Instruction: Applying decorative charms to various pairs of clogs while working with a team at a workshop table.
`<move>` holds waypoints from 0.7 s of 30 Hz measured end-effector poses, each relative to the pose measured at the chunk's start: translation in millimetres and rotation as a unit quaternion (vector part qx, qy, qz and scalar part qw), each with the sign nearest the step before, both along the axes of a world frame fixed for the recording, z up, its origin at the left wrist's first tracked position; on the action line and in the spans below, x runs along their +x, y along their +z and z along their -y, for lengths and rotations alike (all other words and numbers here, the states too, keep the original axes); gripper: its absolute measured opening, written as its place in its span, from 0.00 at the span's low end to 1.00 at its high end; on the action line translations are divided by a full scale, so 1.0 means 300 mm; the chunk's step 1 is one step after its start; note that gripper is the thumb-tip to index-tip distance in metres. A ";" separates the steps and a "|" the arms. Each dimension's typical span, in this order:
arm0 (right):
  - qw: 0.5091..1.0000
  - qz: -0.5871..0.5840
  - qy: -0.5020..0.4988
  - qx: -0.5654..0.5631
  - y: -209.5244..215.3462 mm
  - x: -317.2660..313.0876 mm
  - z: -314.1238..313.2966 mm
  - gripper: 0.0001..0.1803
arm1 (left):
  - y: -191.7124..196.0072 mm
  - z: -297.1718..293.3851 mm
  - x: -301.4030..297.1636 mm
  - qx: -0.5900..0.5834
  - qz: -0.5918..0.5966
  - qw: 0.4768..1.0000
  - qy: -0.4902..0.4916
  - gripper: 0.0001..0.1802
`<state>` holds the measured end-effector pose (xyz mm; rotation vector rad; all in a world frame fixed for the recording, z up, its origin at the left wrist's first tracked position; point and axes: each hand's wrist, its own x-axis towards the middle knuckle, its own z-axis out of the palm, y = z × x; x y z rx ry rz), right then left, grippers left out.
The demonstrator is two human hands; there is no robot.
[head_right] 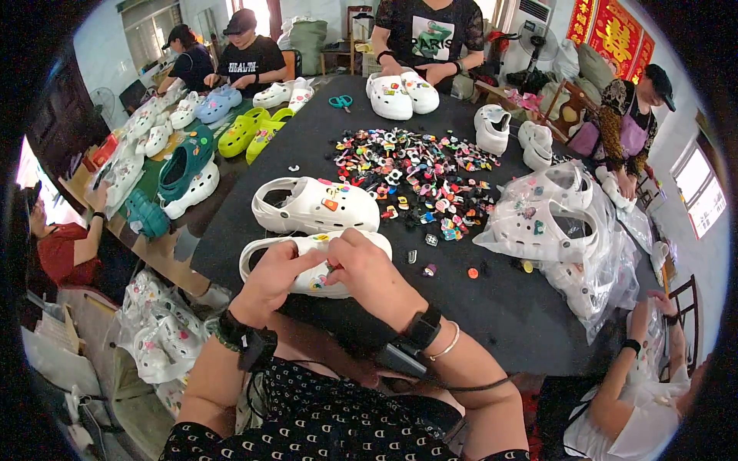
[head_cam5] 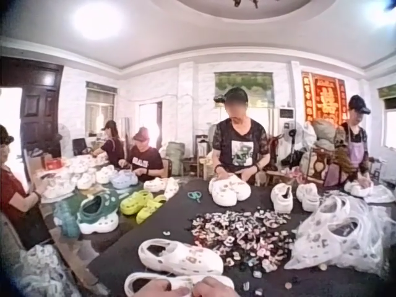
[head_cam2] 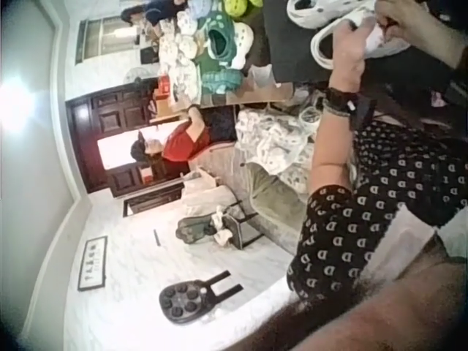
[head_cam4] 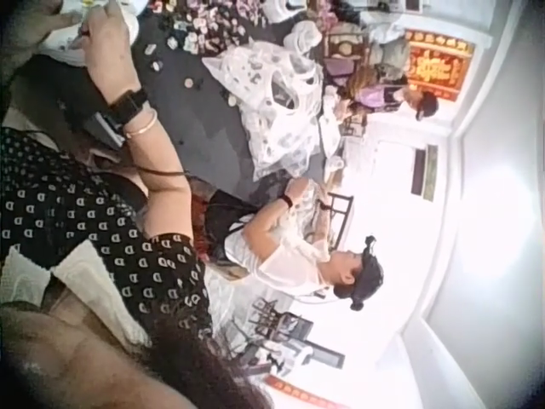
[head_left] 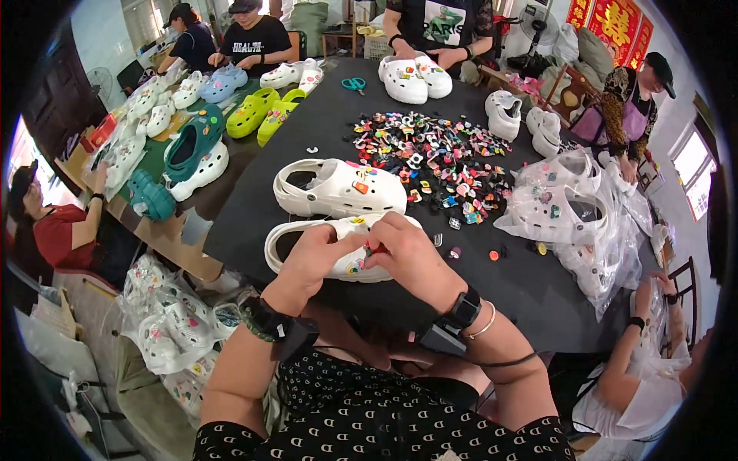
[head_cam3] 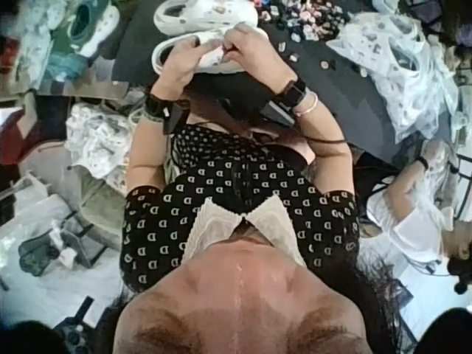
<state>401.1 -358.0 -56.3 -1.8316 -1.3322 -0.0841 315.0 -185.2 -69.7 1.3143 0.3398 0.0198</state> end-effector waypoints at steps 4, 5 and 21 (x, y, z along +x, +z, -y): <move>1.000 -0.018 0.005 -0.017 0.022 -0.001 0.014 0.12 | 0.010 0.002 -0.010 0.042 0.007 0.999 -0.021 0.20; 0.998 -0.048 0.004 -0.035 0.027 -0.001 0.018 0.11 | 0.009 0.002 -0.010 0.042 0.006 0.999 -0.020 0.20; 0.991 -0.114 -0.017 -0.062 0.050 0.012 0.010 0.13 | 0.001 0.009 -0.006 0.024 0.016 1.000 -0.010 0.20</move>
